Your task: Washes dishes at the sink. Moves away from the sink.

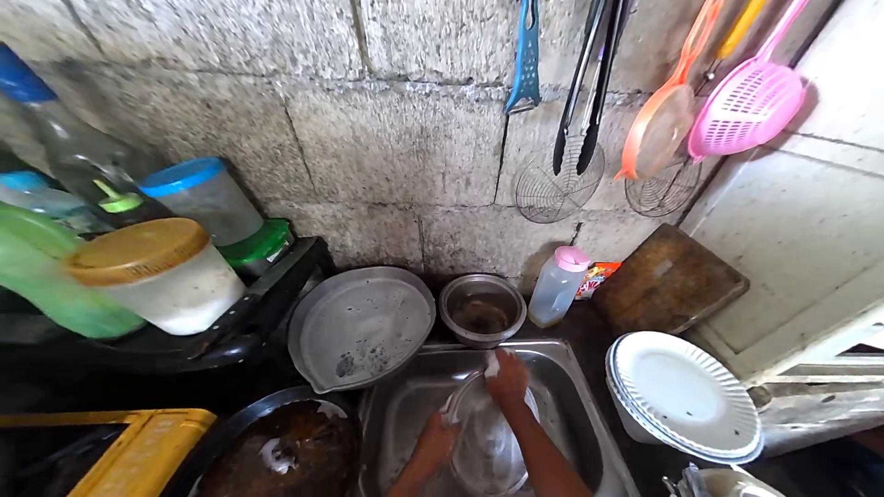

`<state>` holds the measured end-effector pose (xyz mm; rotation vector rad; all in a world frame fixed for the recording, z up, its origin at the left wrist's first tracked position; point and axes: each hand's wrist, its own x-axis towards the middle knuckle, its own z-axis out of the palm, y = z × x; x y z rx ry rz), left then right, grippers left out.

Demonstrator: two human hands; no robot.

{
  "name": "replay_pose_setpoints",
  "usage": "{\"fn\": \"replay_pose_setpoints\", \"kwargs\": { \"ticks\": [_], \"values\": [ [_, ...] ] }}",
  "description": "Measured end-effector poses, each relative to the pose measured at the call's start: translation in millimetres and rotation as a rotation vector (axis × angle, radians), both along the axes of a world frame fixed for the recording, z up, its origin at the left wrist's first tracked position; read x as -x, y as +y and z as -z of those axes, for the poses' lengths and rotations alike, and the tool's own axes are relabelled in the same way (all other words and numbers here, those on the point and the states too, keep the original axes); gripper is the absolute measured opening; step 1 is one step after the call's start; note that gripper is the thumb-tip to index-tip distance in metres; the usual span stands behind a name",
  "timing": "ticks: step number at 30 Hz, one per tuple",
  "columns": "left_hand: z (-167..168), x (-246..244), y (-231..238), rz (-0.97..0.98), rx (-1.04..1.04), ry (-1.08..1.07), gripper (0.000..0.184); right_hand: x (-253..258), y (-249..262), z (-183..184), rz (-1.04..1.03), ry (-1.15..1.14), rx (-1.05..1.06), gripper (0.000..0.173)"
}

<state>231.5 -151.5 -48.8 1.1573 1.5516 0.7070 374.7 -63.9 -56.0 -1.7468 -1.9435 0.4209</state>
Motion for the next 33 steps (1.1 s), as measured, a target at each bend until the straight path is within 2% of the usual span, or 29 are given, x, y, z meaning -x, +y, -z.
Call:
{"fn": "replay_pose_setpoints", "kwargs": {
  "ticks": [1,3,4,5,6,9,10,11,13,14,16,17,18,19,21,22,23,25,27,28,29,30,32,33],
  "values": [
    [-1,-1,1,0.016,-0.02,0.01,0.039,4,-5,3,-0.04,-0.019,-0.085,0.037],
    [4,-5,4,0.065,-0.089,0.004,0.032,19,-19,16,-0.252,-0.034,-0.476,0.03],
    [6,-5,3,0.074,-0.103,0.014,0.03,25,-22,22,-0.33,-0.001,-0.595,0.028],
    [4,-7,2,0.071,-0.086,0.036,0.031,24,-22,25,-0.33,0.033,-0.588,0.026],
    [-1,-8,0,0.058,-0.055,0.066,0.035,17,-19,26,-0.237,0.063,-0.48,0.027],
    [-10,-14,-13,-0.096,-0.081,0.077,0.042,-13,7,16,0.222,0.211,0.113,0.038],
    [-9,-16,-17,-0.143,-0.113,0.032,0.045,-18,14,13,0.285,0.24,0.2,0.039],
    [-7,-15,-18,-0.155,-0.12,-0.026,0.048,-19,15,6,0.265,0.204,0.244,0.039],
    [-3,-7,-9,-0.051,-0.039,-0.086,0.048,-8,2,-18,0.005,0.01,0.25,0.041],
    [0,-1,-2,0.055,0.003,-0.077,0.047,2,-11,-21,-0.174,-0.066,0.153,0.04],
    [2,10,5,0.243,-0.005,-0.045,0.041,22,-29,-3,-0.465,-0.068,-0.256,0.031],
    [0,11,5,0.259,-0.026,-0.043,0.039,25,-28,4,-0.511,-0.026,-0.397,0.029],
    [-3,9,5,0.209,-0.035,-0.054,0.04,22,-22,7,-0.451,-0.018,-0.44,0.03],
    [-5,5,2,0.122,-0.024,-0.066,0.045,16,-13,11,-0.285,-0.043,-0.42,0.029],
    [0,-2,-7,-0.058,-0.027,-0.106,0.049,0,5,-3,0.041,-0.019,-0.027,0.038],
    [3,-5,-11,-0.119,-0.031,-0.141,0.05,-5,14,-9,0.118,-0.012,0.102,0.039],
    [4,-6,-15,-0.148,-0.017,-0.175,0.05,-5,14,-14,0.106,-0.034,0.162,0.04],
    [1,-1,-9,-0.067,0.064,-0.191,0.047,8,1,-27,-0.147,-0.14,0.163,0.041],
    [1,8,0,0.125,0.091,-0.126,0.041,26,-20,-21,-0.5,-0.174,-0.017,0.034],
    [1,10,2,0.171,0.092,-0.09,0.039,31,-24,-13,-0.589,-0.117,-0.144,0.03],
    [-2,9,4,0.173,0.093,-0.069,0.041,30,-22,-10,-0.565,-0.076,-0.186,0.031],
    [-4,7,4,0.136,0.091,-0.053,0.044,25,-16,-9,-0.438,-0.074,-0.14,0.033],
    [-4,2,-2,-0.009,0.087,-0.056,0.047,8,2,-10,-0.08,-0.066,0.128,0.042],
    [-1,0,-4,-0.087,0.071,-0.073,0.047,-1,12,-6,0.076,-0.057,0.185,0.043]
  ]
}}
